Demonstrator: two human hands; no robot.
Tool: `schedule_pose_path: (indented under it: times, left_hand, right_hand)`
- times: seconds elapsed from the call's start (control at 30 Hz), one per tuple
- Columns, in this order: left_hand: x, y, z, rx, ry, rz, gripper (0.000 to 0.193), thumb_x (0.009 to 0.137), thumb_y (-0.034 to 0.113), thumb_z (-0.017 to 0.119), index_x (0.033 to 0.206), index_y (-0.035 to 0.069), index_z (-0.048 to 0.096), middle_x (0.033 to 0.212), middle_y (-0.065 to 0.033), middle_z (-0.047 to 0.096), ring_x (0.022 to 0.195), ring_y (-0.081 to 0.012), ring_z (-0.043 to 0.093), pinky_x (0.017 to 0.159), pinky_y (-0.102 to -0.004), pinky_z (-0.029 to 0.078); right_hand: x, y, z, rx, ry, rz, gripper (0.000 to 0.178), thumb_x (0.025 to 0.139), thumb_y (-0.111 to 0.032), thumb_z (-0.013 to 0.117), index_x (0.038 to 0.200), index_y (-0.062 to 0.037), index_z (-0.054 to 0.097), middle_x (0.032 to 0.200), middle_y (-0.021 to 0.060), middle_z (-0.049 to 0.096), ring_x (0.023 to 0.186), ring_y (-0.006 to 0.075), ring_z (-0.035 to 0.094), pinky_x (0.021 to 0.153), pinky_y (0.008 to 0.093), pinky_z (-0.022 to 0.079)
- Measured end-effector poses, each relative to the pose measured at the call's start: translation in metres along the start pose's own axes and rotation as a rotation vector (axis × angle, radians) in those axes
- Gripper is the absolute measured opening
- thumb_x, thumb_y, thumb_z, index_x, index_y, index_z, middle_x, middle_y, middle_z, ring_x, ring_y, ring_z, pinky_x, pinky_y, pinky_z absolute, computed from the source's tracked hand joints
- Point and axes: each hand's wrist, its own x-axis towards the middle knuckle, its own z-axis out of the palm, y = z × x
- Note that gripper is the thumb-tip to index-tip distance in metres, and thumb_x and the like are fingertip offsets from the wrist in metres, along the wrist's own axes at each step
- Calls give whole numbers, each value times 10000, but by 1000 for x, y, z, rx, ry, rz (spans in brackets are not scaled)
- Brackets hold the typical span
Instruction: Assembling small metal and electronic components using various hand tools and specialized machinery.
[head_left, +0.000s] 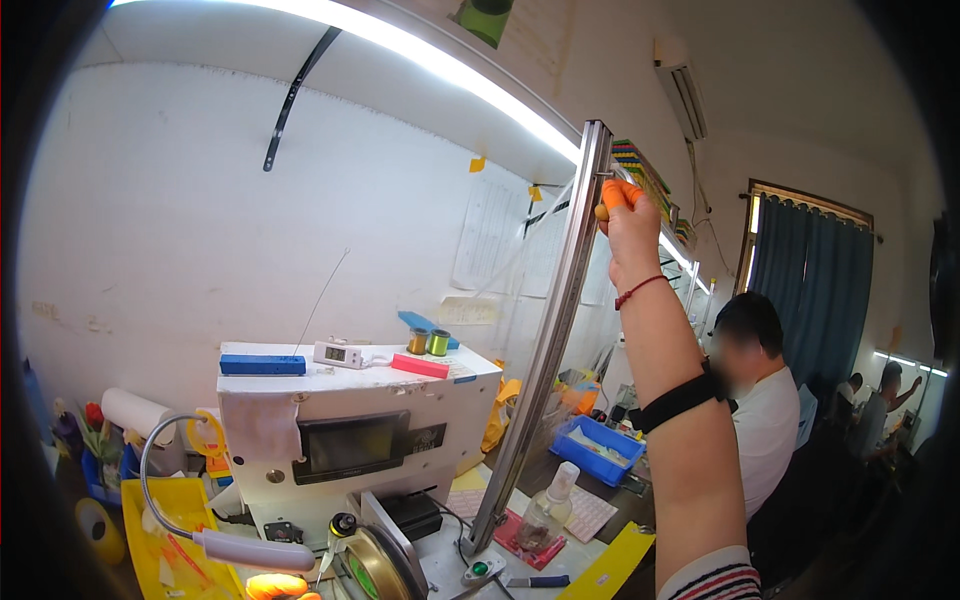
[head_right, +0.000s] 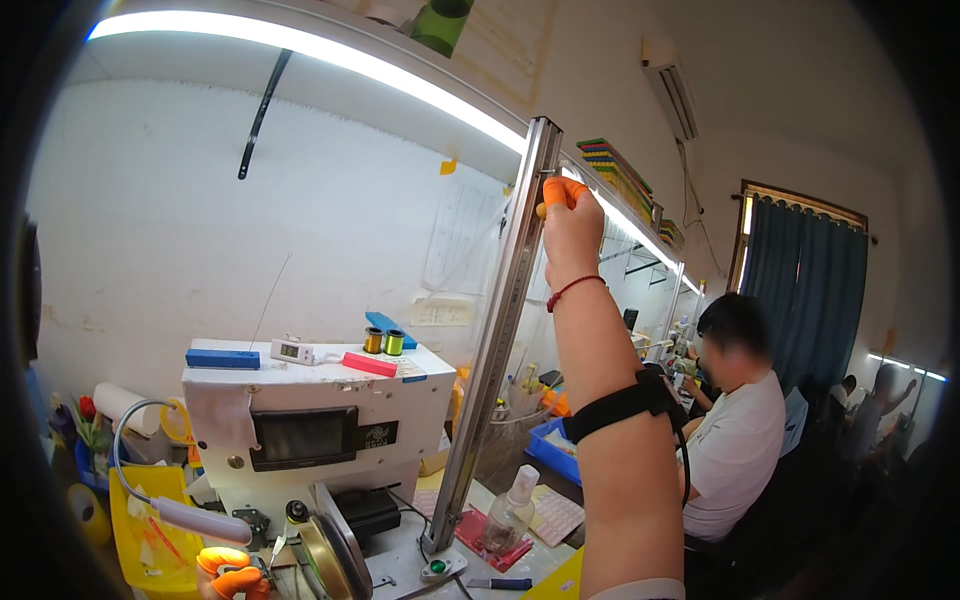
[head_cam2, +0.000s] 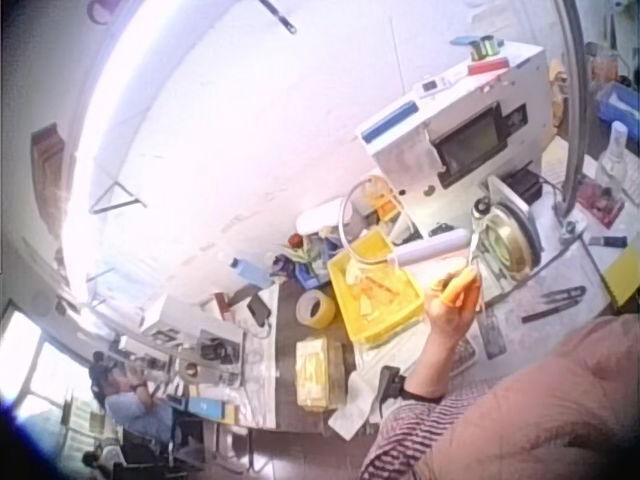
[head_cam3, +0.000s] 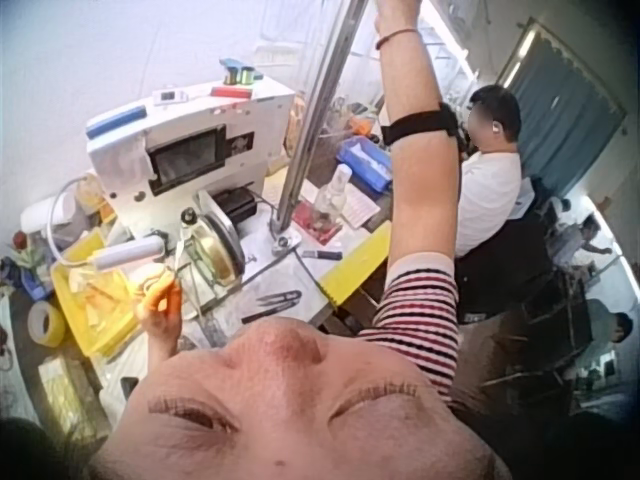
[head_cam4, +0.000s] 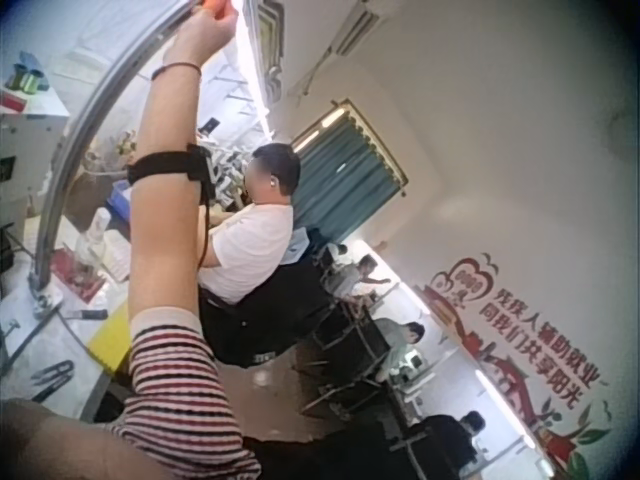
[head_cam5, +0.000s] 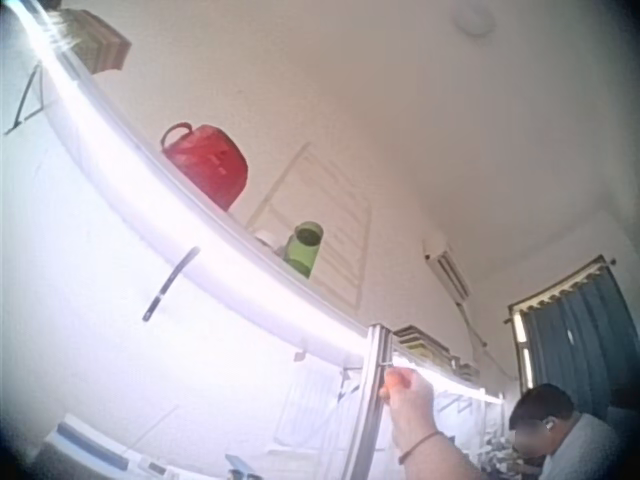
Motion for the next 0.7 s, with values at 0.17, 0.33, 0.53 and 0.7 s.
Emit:
schedule_pose_path:
  times: [0.17,0.33,0.53,0.7]
  left_hand:
    - [-13,4,0,-15,-30,-24,149,737,-12,598,883,13,604,860,-120,576,809,-216,545,708,-310,436]
    - [-2,5,13,-71,35,-51,253,618,-18,684,832,96,614,913,-88,540,790,-189,530,687,-287,439]
    - [-11,18,25,-324,-97,-284,222,657,22,681,867,72,626,930,-79,539,810,-190,539,718,-274,430]
    - [-34,37,27,-401,-234,-453,203,676,-8,662,860,62,613,962,-87,516,859,-160,506,763,-278,402]
  right_hand:
    - [13,7,-13,-705,279,-809,182,804,-169,572,923,-31,579,829,106,559,724,218,540,670,278,434]
    - [-91,-10,-12,-525,-207,-1270,174,732,-83,642,891,-37,589,827,104,552,719,244,540,644,291,445]
    - [-293,3,-62,-310,-881,-830,281,591,-14,693,866,-36,639,757,52,538,610,207,504,509,270,381]
    - [-369,11,-86,-213,-907,-487,312,564,-3,688,871,-28,641,757,48,544,587,211,487,488,276,367]
